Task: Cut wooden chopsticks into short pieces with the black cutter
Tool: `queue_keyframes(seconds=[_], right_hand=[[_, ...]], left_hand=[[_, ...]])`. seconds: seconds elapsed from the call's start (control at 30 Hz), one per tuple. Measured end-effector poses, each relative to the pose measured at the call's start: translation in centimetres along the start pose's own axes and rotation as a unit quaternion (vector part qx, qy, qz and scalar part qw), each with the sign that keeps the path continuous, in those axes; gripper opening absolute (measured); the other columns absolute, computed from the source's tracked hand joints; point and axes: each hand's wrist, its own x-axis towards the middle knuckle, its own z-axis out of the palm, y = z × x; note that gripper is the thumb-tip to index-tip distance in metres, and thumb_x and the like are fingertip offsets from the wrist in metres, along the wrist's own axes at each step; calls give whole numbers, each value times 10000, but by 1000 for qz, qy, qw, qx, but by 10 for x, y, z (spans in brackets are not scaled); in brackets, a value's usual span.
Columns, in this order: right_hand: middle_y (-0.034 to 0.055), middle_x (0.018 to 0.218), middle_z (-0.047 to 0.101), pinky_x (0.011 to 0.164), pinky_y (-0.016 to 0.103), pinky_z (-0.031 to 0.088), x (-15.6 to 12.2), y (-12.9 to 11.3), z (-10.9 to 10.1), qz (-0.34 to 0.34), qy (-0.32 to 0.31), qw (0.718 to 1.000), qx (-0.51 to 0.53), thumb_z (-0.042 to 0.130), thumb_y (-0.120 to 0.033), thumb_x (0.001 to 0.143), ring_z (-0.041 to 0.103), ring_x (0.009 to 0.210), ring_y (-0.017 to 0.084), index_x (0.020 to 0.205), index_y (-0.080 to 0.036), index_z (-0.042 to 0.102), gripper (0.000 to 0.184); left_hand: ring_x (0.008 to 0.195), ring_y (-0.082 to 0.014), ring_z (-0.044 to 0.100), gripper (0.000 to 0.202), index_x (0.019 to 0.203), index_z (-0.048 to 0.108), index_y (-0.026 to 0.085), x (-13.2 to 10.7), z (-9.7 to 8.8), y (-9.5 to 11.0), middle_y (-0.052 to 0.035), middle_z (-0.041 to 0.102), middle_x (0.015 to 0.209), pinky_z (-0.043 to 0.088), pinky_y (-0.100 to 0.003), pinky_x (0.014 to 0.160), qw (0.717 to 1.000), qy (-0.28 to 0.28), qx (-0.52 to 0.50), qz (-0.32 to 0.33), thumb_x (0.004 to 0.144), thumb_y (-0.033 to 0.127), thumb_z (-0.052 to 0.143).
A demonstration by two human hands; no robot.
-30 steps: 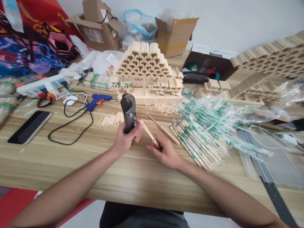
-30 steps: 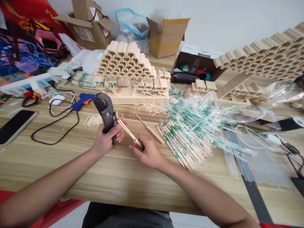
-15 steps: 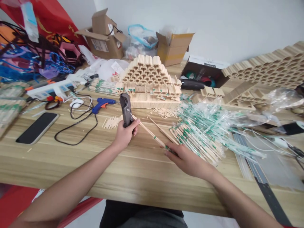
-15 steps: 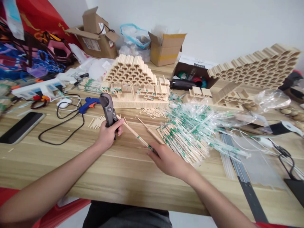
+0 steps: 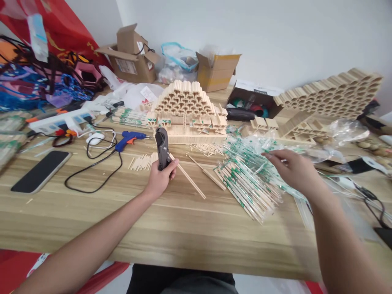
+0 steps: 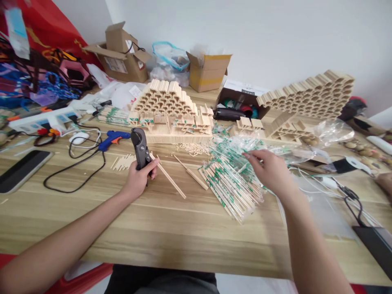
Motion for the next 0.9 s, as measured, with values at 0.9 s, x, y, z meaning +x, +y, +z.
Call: queue_keyframes(seconds=[0.9], right_hand=[[129,1126,740,832,421,633,-58,-132,74,-423,135,866,228,584,-199,1025,714,1127,284,1337,-207,592,312]], left_hand=[[400,-65,405,427,643,510,186,-2,6,3,56,489,504,285,-208,386,991,-14,-67,-113,804,482,773]])
